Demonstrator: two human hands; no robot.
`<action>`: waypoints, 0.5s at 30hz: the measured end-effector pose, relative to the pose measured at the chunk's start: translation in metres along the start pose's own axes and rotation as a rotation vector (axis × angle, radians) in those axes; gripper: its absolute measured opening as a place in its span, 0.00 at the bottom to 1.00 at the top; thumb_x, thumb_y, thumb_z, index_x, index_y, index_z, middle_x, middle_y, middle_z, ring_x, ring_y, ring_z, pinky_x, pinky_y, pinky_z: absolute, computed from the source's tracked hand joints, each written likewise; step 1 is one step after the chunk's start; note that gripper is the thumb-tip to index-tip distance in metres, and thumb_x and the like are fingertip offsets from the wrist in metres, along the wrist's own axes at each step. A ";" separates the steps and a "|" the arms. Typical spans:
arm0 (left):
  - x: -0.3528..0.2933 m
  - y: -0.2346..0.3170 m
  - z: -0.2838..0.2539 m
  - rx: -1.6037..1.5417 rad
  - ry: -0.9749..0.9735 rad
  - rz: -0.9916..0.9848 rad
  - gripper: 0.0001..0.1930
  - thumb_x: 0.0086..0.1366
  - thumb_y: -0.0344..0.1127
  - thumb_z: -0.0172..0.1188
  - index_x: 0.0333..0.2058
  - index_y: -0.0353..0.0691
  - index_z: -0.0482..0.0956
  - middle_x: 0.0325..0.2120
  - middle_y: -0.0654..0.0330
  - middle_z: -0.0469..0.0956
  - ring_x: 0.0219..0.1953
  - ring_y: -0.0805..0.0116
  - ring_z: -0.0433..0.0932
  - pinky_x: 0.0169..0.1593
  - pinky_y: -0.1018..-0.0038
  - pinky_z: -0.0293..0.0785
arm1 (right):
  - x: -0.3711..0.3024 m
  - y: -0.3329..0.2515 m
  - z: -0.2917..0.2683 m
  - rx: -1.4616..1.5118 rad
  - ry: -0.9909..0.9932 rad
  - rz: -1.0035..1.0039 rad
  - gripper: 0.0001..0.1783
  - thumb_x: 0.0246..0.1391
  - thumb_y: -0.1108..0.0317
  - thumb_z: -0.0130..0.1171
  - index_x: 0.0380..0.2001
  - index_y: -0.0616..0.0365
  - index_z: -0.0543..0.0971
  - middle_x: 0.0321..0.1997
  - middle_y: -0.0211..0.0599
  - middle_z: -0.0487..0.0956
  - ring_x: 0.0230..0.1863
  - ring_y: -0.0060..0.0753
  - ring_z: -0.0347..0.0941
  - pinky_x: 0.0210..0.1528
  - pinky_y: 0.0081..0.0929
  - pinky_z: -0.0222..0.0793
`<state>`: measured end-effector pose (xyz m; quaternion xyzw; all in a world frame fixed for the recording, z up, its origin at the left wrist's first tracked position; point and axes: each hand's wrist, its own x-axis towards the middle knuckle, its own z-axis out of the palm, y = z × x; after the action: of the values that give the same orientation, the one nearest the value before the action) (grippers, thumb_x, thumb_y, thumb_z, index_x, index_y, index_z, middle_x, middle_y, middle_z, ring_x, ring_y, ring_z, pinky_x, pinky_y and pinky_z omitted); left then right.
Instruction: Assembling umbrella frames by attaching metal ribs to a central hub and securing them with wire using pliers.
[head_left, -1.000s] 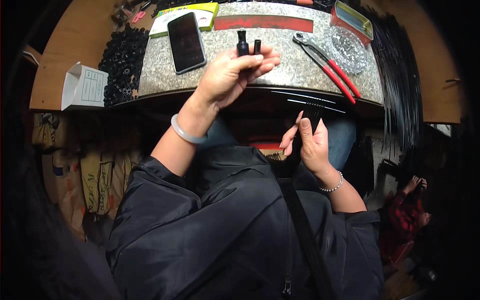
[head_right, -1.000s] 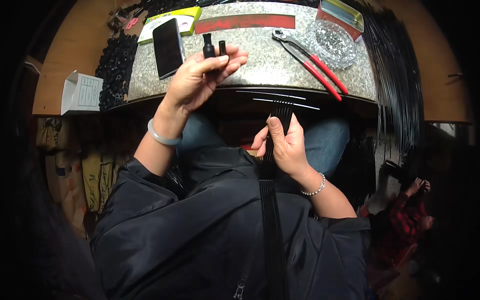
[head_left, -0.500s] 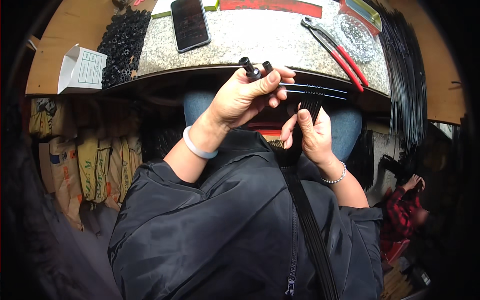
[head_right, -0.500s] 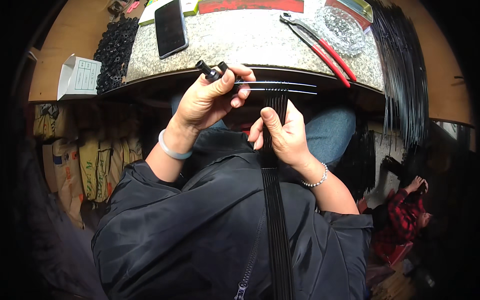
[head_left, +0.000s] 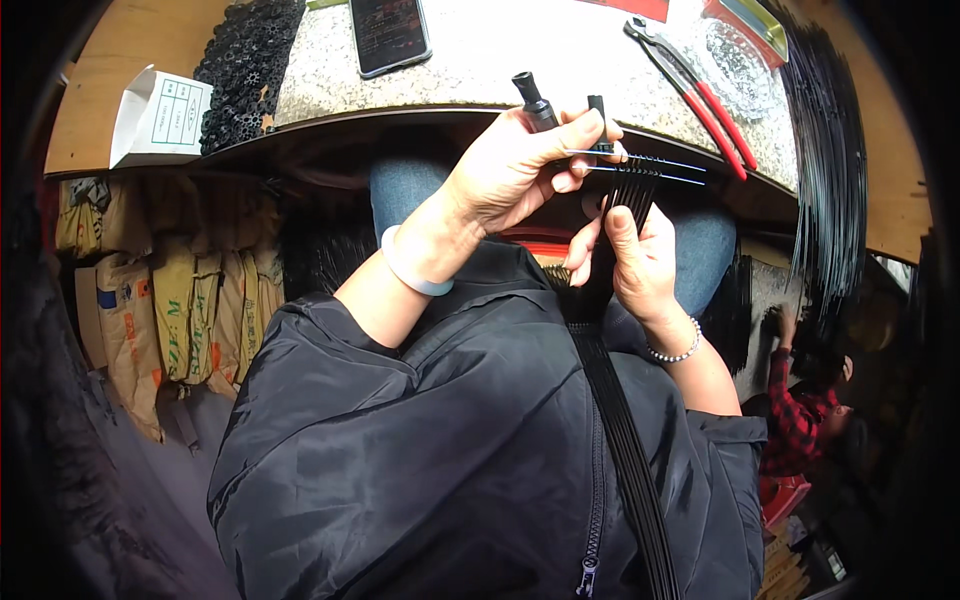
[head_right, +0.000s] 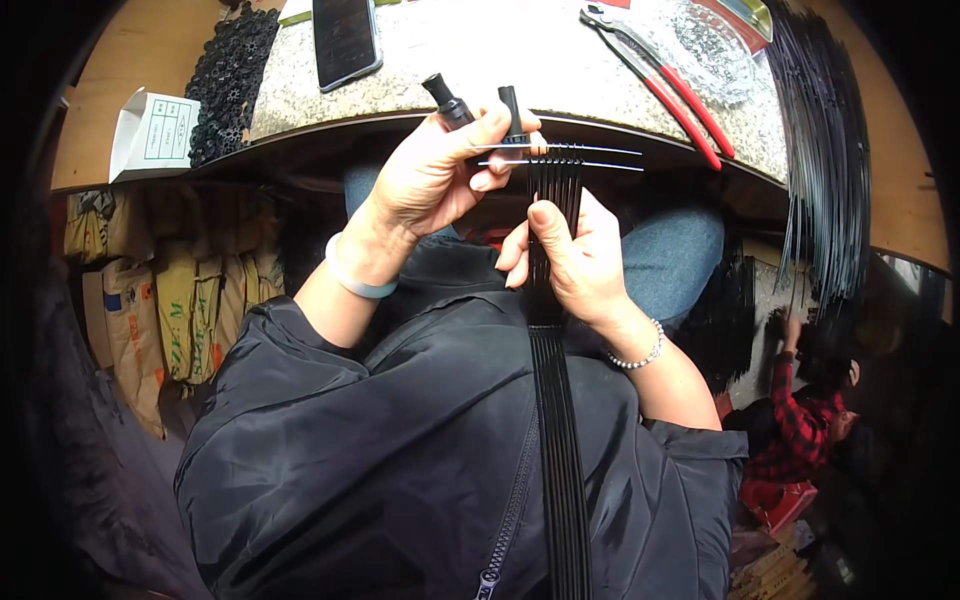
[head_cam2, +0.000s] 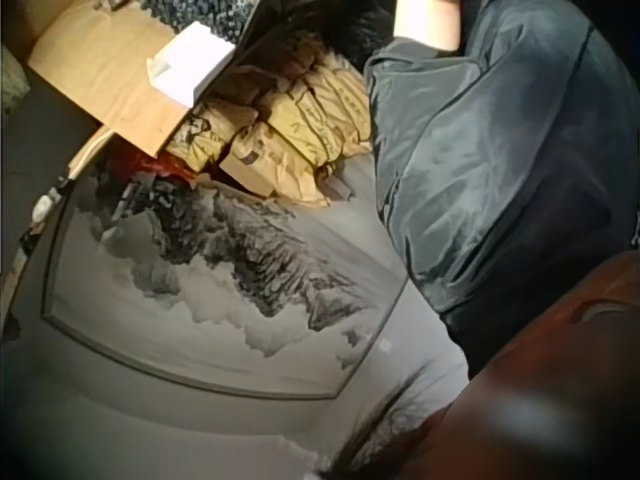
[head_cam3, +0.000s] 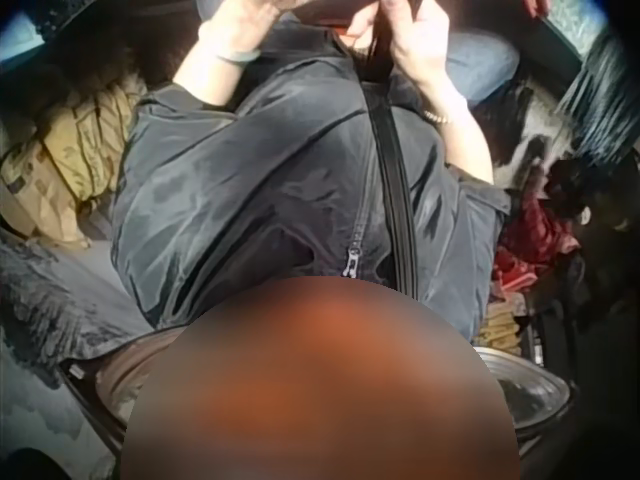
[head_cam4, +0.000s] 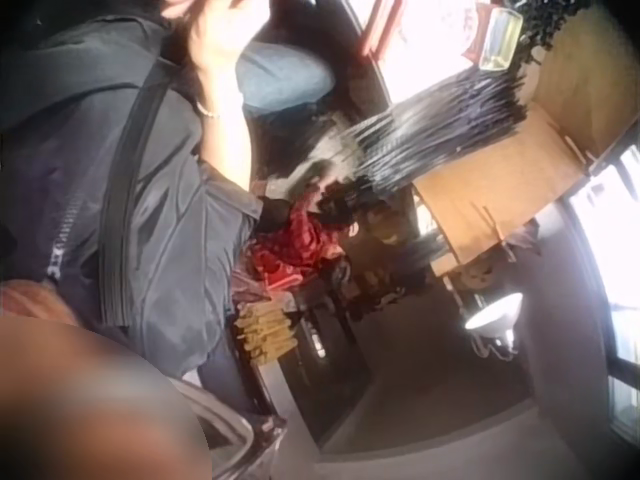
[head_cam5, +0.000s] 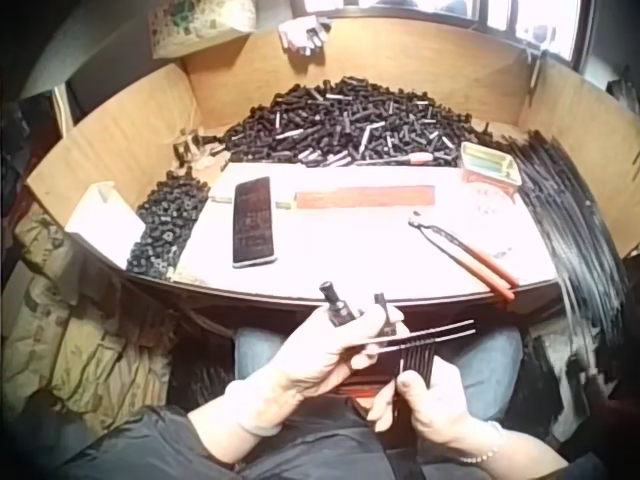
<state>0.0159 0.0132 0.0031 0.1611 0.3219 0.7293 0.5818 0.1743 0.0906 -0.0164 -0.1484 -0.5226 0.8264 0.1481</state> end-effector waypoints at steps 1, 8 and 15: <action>0.000 0.000 0.000 0.000 0.002 0.000 0.09 0.60 0.36 0.61 0.33 0.35 0.78 0.28 0.60 0.78 0.24 0.81 0.70 0.23 0.89 0.64 | 0.001 0.000 0.000 0.001 -0.001 0.001 0.20 0.59 0.56 0.50 0.40 0.64 0.65 0.20 0.44 0.76 0.16 0.28 0.72 0.19 0.18 0.70; 0.005 -0.005 0.001 0.077 0.009 0.068 0.10 0.58 0.35 0.63 0.30 0.33 0.78 0.26 0.60 0.77 0.22 0.83 0.68 0.21 0.88 0.60 | 0.002 0.000 -0.001 -0.004 -0.014 0.010 0.20 0.59 0.56 0.50 0.40 0.65 0.66 0.20 0.44 0.76 0.16 0.28 0.73 0.20 0.18 0.70; 0.005 -0.006 0.002 -0.044 -0.050 0.034 0.10 0.59 0.35 0.62 0.31 0.32 0.78 0.27 0.59 0.78 0.23 0.83 0.69 0.22 0.89 0.62 | 0.003 0.000 -0.002 -0.003 -0.007 0.018 0.19 0.60 0.56 0.50 0.40 0.64 0.66 0.20 0.44 0.76 0.16 0.28 0.73 0.20 0.18 0.70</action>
<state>0.0204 0.0192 -0.0002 0.1718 0.2886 0.7417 0.5806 0.1723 0.0938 -0.0173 -0.1501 -0.5229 0.8275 0.1387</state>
